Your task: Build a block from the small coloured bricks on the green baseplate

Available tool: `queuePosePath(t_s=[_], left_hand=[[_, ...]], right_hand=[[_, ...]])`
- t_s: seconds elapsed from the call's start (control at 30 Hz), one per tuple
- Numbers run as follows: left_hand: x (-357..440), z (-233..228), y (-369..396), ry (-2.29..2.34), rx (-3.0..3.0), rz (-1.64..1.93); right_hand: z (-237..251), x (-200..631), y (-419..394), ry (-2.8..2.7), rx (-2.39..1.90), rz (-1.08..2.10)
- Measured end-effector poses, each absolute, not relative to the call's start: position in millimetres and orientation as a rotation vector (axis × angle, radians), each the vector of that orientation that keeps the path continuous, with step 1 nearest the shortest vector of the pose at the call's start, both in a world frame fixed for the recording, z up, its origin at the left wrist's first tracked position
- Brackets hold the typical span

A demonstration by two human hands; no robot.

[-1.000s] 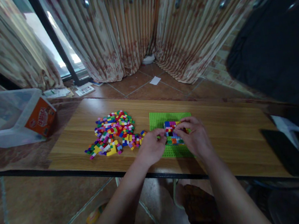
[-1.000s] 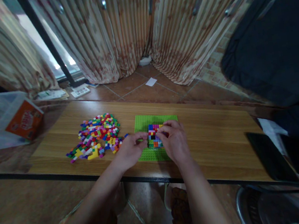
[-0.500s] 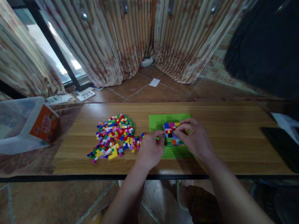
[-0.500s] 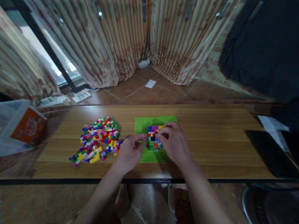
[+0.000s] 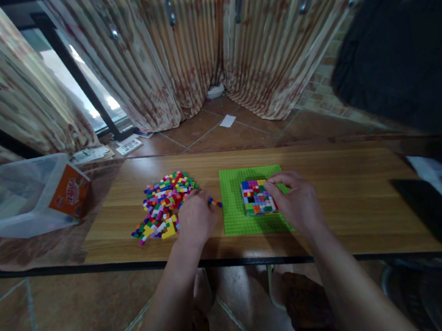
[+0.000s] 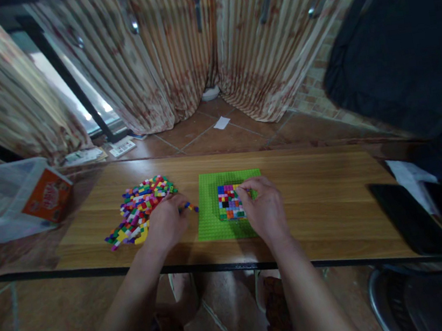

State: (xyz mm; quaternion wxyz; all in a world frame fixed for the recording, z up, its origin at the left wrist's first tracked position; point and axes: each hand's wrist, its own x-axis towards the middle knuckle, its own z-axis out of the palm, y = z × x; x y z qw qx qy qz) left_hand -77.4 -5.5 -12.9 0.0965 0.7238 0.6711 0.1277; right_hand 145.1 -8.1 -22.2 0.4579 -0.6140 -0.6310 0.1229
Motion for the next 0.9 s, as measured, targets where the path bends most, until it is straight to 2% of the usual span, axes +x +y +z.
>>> queuePosePath(t_s=[0.33, 0.47, 0.67, 0.9], left_hand=[[-66.2, -18.8, -0.7, 1.969, 2.228, 0.312], [-67.3, -20.4, 2.2, 1.912, 2.156, 0.493], [-70.0, -24.9, 8.4, 1.472, 1.703, 0.932], [-60.1, -8.5, 0.8, 1.081, 1.038, 1.033]], right_hand=[[-17.4, 141.5, -11.8, -1.571, -1.499, 0.326], [-16.0, 139.4, -11.7, -1.564, -1.475, 0.354], [-14.1, 135.0, -12.6, -1.589, -1.44, 0.407], [-10.9, 127.7, -15.2, -1.637, -1.294, 0.555]])
